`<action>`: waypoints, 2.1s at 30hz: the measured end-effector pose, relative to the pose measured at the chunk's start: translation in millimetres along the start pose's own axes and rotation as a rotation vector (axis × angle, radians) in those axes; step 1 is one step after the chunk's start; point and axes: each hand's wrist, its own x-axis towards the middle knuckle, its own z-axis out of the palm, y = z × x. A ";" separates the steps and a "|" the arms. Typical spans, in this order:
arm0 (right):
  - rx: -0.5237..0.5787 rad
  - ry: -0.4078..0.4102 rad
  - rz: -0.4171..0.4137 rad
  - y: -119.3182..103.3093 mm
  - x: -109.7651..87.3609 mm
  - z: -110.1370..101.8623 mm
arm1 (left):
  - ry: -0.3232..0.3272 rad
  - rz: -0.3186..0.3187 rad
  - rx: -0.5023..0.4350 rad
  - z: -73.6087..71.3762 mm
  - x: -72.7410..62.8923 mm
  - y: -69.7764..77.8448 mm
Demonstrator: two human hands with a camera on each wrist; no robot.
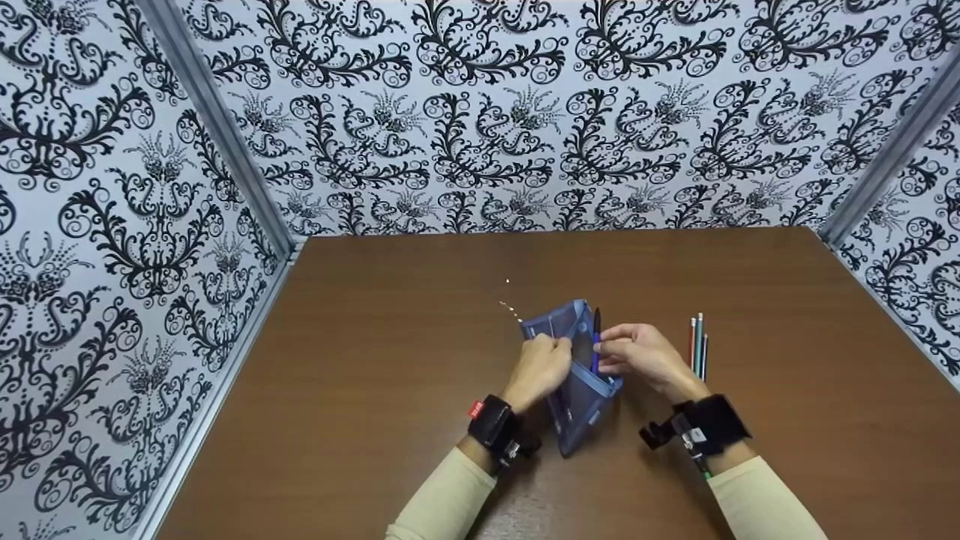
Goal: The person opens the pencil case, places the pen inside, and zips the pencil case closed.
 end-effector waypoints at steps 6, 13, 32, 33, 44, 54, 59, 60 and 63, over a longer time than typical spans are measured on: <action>-0.029 0.003 0.001 0.7 0.6 -0.6 | -0.002 0.027 0.013 -0.7 0.1 1.1; -0.076 0.008 0.000 2.7 0.8 0.3 | -0.007 0.043 0.037 -0.4 0.7 0.6; -0.064 -0.009 -0.009 2.4 0.5 2.2 | 0.009 0.044 0.074 0.1 1.4 0.8; -0.061 -0.008 -0.008 2.4 0.5 2.3 | 0.009 0.044 0.075 0.0 1.3 0.5; -0.041 -0.041 -0.044 2.1 -0.1 -0.8 | -0.007 0.069 0.051 -2.0 0.8 -0.7; -0.135 -0.040 -0.054 -0.4 -0.5 -1.9 | -0.009 0.046 0.048 -2.9 1.0 -1.7; -0.216 -0.026 -0.068 -3.5 -3.0 -4.3 | -0.012 0.043 0.032 -2.7 1.3 -1.9; -0.229 -0.022 -0.074 -4.5 -3.8 -5.0 | -0.012 0.044 0.030 -2.7 1.4 -1.9; -0.260 0.003 -0.086 -6.9 -5.7 -7.7 | -0.016 0.046 0.022 -2.7 1.6 -1.6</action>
